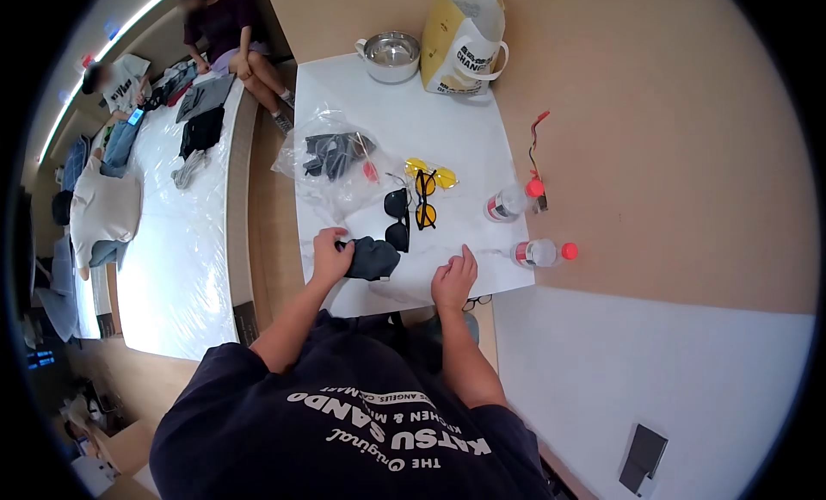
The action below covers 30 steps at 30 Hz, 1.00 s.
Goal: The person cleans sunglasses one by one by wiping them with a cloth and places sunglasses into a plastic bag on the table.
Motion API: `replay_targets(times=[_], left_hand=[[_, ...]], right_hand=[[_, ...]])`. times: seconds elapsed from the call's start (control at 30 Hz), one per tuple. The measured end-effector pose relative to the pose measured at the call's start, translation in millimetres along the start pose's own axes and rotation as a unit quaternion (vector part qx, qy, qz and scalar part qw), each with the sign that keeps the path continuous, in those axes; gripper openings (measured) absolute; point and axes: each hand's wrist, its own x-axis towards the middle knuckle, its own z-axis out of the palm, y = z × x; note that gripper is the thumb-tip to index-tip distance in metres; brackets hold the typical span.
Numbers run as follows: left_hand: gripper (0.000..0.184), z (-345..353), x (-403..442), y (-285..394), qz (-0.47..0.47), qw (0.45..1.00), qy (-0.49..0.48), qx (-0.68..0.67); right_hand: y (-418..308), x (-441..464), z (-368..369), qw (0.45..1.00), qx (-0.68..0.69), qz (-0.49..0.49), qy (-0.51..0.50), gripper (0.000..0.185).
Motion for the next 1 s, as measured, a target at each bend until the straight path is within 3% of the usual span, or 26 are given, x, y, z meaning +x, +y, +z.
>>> replay_targets(times=[0.07, 0.17, 0.27, 0.37, 0.43, 0.57, 0.7, 0.73, 0.77, 0.83, 0.97, 1.0], left_hand=[[0.027, -8.2, -11.3, 17.8, 0.039, 0.998, -0.018, 0.040], [0.018, -14.0, -19.3, 20.7, 0.069, 0.994, -0.054, 0.057], [0.016, -8.6, -26.8, 16.1, 0.040, 0.992, -0.116, 0.027], [0.016, -3.2, -27.7, 21.5, 0.060, 0.984, -0.164, 0.020], [0.016, -3.3, -26.4, 28.3, 0.070, 0.976, -0.205, 0.032], [0.012, -7.4, -22.9, 39.0, 0.076, 0.972, -0.209, 0.082], [0.007, -5.4, -26.5, 37.3, 0.082, 0.987, -0.131, 0.033], [0.011, -5.2, -27.6, 39.2, 0.099, 0.989, -0.108, 0.024], [0.014, -2.3, -28.8, 43.2, 0.068, 0.992, -0.105, -0.035], [0.020, 2.2, -30.5, 58.2, 0.006, 0.984, -0.097, -0.150], [0.026, 6.7, -26.8, 81.2, -0.132, 0.908, -0.230, -0.325], [0.026, 5.7, -26.3, 89.6, -0.172, 0.881, -0.250, -0.363]], right_hand=[[-4.6, -1.6, -2.5, 1.000, -0.009, -0.004, 0.006, 0.018], [-12.4, 4.5, 5.4, 0.997, 0.020, 0.070, 0.039, 0.021], [-48.8, 26.0, 17.6, 0.981, 0.169, 0.093, 0.022, 0.027], [-100.8, 52.7, 20.9, 0.989, 0.134, 0.044, -0.049, 0.031], [-108.9, 61.4, 41.6, 0.995, 0.075, 0.056, -0.037, 0.029], [-95.4, 60.2, 63.2, 0.989, 0.062, 0.100, -0.091, 0.028], [-91.3, 53.9, 39.2, 0.942, 0.108, 0.275, -0.161, 0.025], [-88.0, 52.6, 32.3, 0.939, 0.125, 0.278, -0.158, 0.017], [-81.6, 48.9, 30.1, 0.899, 0.259, 0.320, -0.151, 0.016], [-78.9, 46.1, 16.6, 0.764, 0.509, 0.378, -0.117, 0.013], [-96.7, 44.4, -34.6, 0.578, 0.710, 0.360, -0.182, 0.008], [-95.8, 41.6, -38.2, 0.559, 0.730, 0.343, -0.190, 0.008]])
